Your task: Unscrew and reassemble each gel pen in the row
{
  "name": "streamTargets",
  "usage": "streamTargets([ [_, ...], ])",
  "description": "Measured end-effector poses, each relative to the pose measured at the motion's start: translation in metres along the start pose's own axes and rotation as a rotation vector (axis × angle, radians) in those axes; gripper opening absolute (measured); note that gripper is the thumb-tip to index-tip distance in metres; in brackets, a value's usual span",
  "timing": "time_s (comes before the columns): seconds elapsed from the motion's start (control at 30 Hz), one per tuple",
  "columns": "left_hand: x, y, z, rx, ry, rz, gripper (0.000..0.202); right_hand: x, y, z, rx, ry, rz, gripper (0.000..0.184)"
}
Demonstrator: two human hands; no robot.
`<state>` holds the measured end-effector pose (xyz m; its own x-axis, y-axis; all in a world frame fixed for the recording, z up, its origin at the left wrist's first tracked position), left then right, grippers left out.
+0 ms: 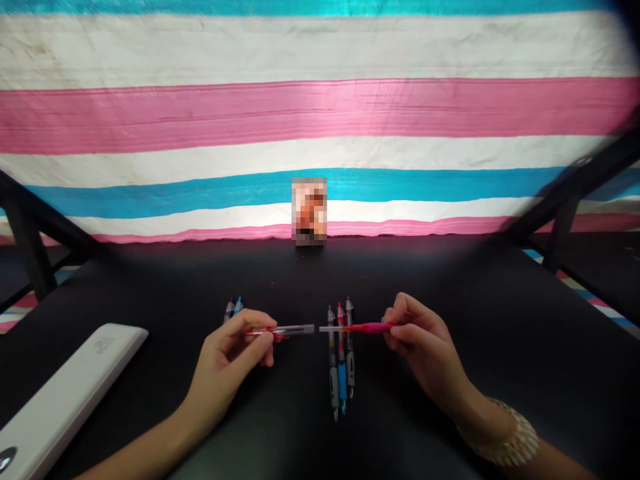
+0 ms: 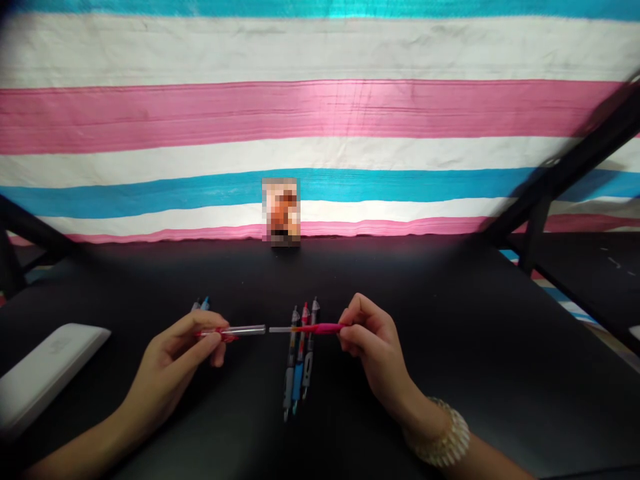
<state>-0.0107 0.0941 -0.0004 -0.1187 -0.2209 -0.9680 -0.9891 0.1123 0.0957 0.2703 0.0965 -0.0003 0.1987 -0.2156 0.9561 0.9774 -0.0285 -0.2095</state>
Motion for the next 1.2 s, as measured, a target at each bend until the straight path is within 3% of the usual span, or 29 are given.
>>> streamTargets([
  [0.6, 0.000, -0.003, -0.002, 0.056, -0.029, 0.031, 0.009, 0.000, 0.001, -0.001, -0.022, 0.029, 0.107, 0.010],
  [0.83, -0.001, -0.006, 0.000, 0.054, -0.019, 0.070, 0.008, 0.001, -0.002, -0.001, 0.017, 0.051, 0.082, 0.010],
  [0.93, -0.006, -0.010, -0.001, 0.064, -0.025, 0.082, 0.007, 0.008, -0.009, -0.003, 0.097, 0.085, -0.028, 0.010],
  [1.03, -0.009, -0.016, -0.003, 0.073, -0.019, 0.101, 0.007, 0.018, -0.023, -0.008, 0.228, 0.191, -0.234, 0.008],
  [1.2, -0.008, -0.018, -0.003, 0.050, 0.003, 0.171, 0.010, 0.036, -0.042, -0.022, 0.389, 0.573, -0.490, 0.017],
])
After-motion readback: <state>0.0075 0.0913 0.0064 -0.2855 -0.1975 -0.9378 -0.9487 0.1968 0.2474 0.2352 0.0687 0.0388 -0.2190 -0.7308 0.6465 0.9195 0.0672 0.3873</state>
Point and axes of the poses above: each hand's wrist, its own z-axis towards the middle knuckle, its own y-axis out of the back of the hand, x = y × z, the point moved 9 cm from there along z, towards the middle knuckle, and after that the axes turned 14 degrees about y, right-handed, at the moved point
